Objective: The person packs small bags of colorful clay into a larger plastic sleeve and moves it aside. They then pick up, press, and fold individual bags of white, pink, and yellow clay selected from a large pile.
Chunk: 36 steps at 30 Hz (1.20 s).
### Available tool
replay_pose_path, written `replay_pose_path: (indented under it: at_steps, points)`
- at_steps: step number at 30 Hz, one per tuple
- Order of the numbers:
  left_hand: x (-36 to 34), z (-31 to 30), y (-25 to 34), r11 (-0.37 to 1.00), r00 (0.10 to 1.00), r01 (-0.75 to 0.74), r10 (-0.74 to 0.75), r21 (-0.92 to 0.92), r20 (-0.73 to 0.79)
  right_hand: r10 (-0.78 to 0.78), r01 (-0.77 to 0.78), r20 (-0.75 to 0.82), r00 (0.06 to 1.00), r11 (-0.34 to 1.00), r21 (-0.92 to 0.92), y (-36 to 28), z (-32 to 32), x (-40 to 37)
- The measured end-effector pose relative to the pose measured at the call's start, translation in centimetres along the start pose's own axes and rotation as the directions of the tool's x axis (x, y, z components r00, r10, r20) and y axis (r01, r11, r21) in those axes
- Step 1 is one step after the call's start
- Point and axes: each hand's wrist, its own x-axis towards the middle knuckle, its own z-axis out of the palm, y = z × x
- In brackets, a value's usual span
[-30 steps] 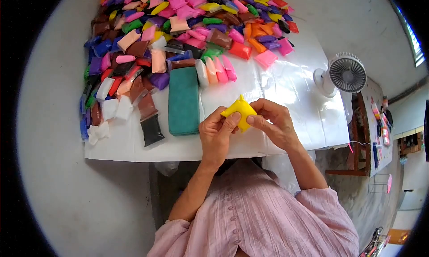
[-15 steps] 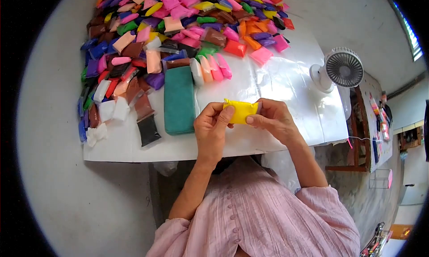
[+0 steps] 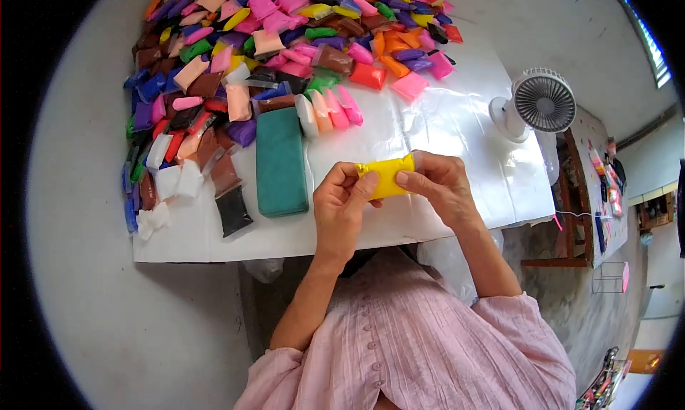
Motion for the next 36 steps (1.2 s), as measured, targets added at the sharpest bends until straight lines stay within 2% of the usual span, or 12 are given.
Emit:
replay_pose_path:
  at_steps: [4,7,16,19,25,31,34,36]
  points:
    - [-0.2,0.7,0.9,0.993,0.995,0.096,-0.097,-0.074,0.001,-0.052,0.052,0.003,0.999,0.998,0.032,0.1,0.1,-0.1]
    - [-0.3,0.3,0.3,0.997,0.997,0.074,-0.075,-0.03,-0.027,-0.078,0.081,-0.037,0.996,0.994,0.078,-0.4,1.0,-0.3]
    - [-0.5,0.9,0.0,0.994,0.992,-0.001,-0.014,-0.112,-0.128,-0.055,0.055,0.004,0.998,0.998,0.02,0.6,0.7,-0.5]
    - [-0.6,1.0,0.0,0.999,0.988,-0.023,0.018,-0.032,-0.154,0.011,-0.009,-0.023,1.0,0.998,0.065,0.2,1.2,-0.6]
    - [-0.6,1.3,-0.1,0.998,0.98,-0.056,0.055,-0.001,-0.192,0.006,-0.005,-0.018,1.0,0.999,0.047,1.1,0.9,-0.5]
    - [-0.7,1.2,-0.1,0.996,0.98,-0.011,0.029,0.092,-0.199,0.011,-0.008,-0.054,0.998,0.998,0.062,0.8,1.3,-0.7]
    - [-0.6,2.3,0.6,0.998,0.972,0.019,-0.033,-0.065,-0.231,-0.011,0.015,-0.103,0.995,0.999,0.041,0.5,1.5,-0.9]
    - [-1.0,1.6,-0.1,0.998,0.985,0.047,-0.054,-0.046,-0.161,0.0,0.012,-0.139,0.99,0.996,0.084,0.2,1.8,-1.0]
